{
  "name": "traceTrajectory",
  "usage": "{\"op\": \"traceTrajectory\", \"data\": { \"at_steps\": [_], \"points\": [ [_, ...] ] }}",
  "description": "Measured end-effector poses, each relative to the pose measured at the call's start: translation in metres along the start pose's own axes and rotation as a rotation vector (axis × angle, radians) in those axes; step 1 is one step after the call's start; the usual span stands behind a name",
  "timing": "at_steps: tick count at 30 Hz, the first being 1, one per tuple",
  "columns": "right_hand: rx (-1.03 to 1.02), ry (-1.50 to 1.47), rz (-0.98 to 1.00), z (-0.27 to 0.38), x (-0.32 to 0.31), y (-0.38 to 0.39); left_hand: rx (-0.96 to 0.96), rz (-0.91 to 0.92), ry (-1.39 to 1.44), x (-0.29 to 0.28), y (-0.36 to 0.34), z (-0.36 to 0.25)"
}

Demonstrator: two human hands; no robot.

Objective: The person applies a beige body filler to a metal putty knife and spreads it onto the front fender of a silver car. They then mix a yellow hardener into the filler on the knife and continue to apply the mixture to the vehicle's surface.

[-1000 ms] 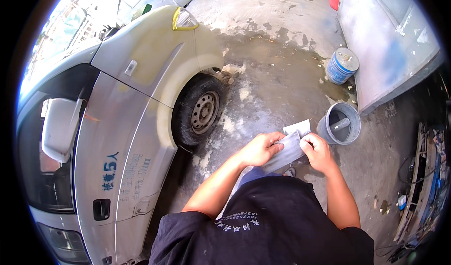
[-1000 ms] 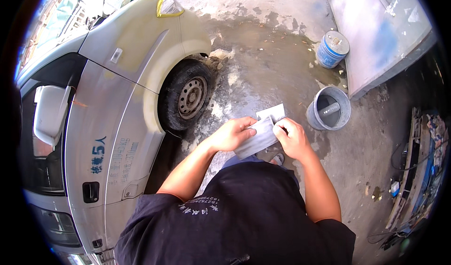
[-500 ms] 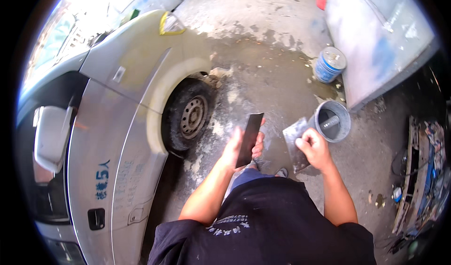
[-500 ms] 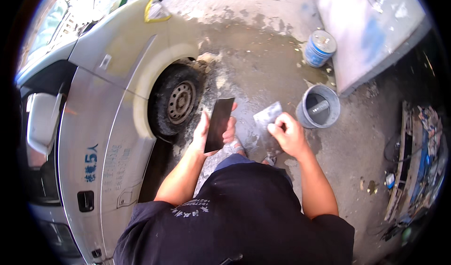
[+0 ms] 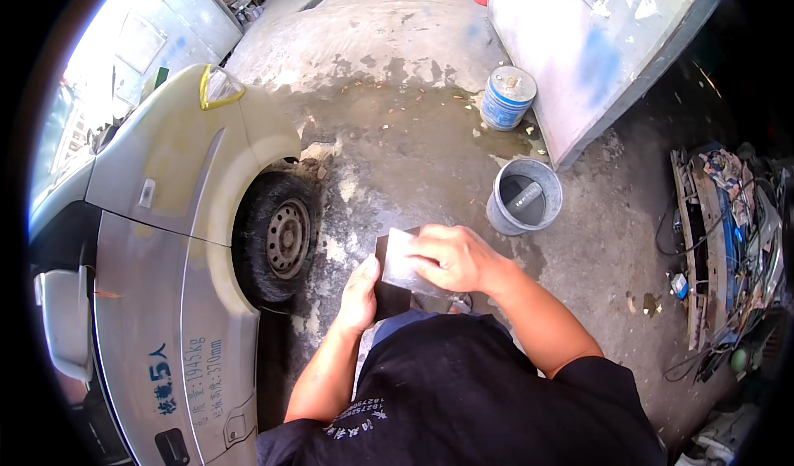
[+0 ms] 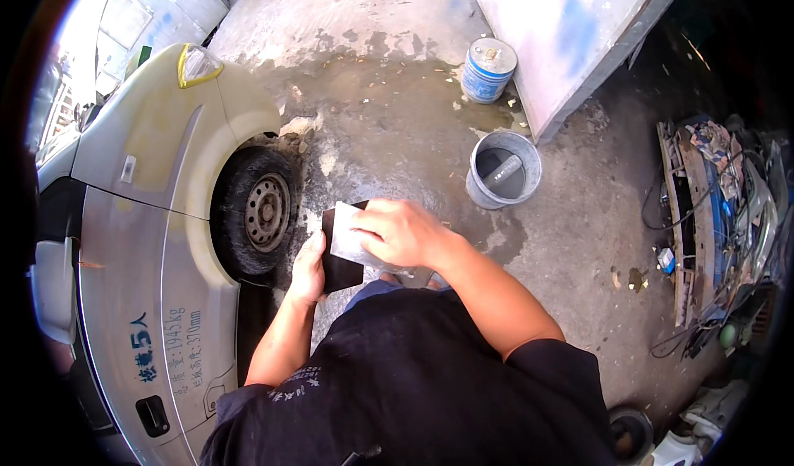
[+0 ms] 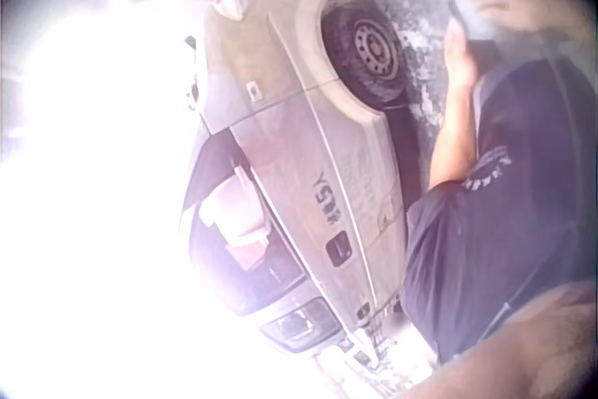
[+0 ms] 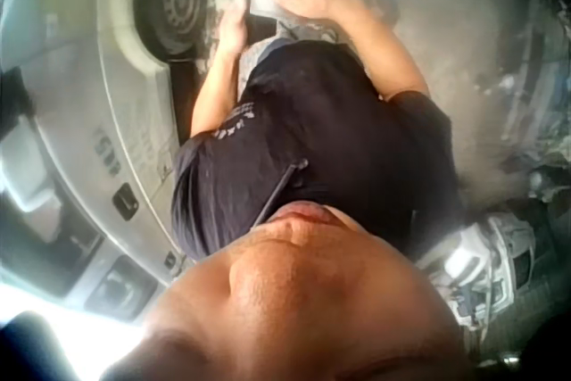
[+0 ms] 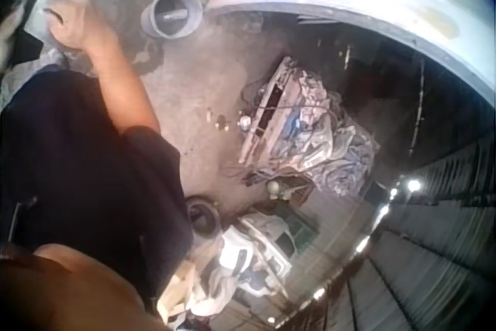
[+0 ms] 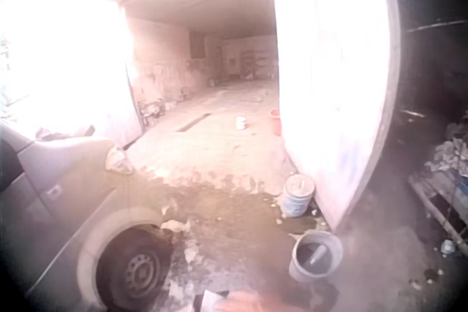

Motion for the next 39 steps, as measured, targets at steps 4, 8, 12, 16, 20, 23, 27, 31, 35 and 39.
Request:
{"op": "traceTrajectory", "data": {
  "at_steps": [4, 8, 12, 16, 20, 23, 27, 31, 35, 39],
  "points": [
    [-0.053, 0.145, 0.075, -0.001, -0.018, -0.004, -0.094, 0.029, 0.112, 0.000, 0.002, -0.008],
    [-0.038, 0.220, 0.120, -0.009, -0.027, -0.004, -0.162, 0.060, 0.123, -0.008, -0.001, -0.002],
    [-0.077, 0.366, 0.207, 0.010, -0.022, -0.015, -0.248, 0.069, 0.078, -0.008, -0.003, -0.003],
    [-0.052, 0.391, 0.225, -0.005, -0.036, -0.016, -0.296, 0.089, 0.085, -0.008, -0.005, -0.004],
    [-0.074, 0.421, 0.396, 0.023, -0.017, -0.022, -0.325, 0.048, 0.128, -0.001, -0.012, -0.004],
    [-0.030, 0.405, 0.254, -0.003, -0.042, -0.027, -0.319, 0.037, 0.111, -0.002, -0.010, -0.011],
    [-0.081, 0.401, 0.550, 0.027, -0.009, -0.029, -0.353, 0.023, 0.111, -0.001, -0.014, -0.013],
    [0.013, 0.394, 0.341, 0.004, -0.036, -0.035, -0.334, 0.102, 0.140, -0.013, -0.006, -0.011],
    [-0.138, 0.395, 0.462, 0.023, -0.003, -0.029, -0.299, 0.028, 0.164, -0.012, -0.013, -0.012],
    [0.217, 0.042, -0.054, -0.019, -0.045, -0.019, -0.213, 0.144, 0.251, -0.016, -0.002, -0.025]
  ]
}}
Point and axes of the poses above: each hand's wrist, its own y-axis away from the middle knuckle, its own x-axis out of the palm, z = x × y, the point moved 2 cm from there along -y, towards the middle knuckle, and after that the axes turned 11 degrees about z, right-handed, at the moved point
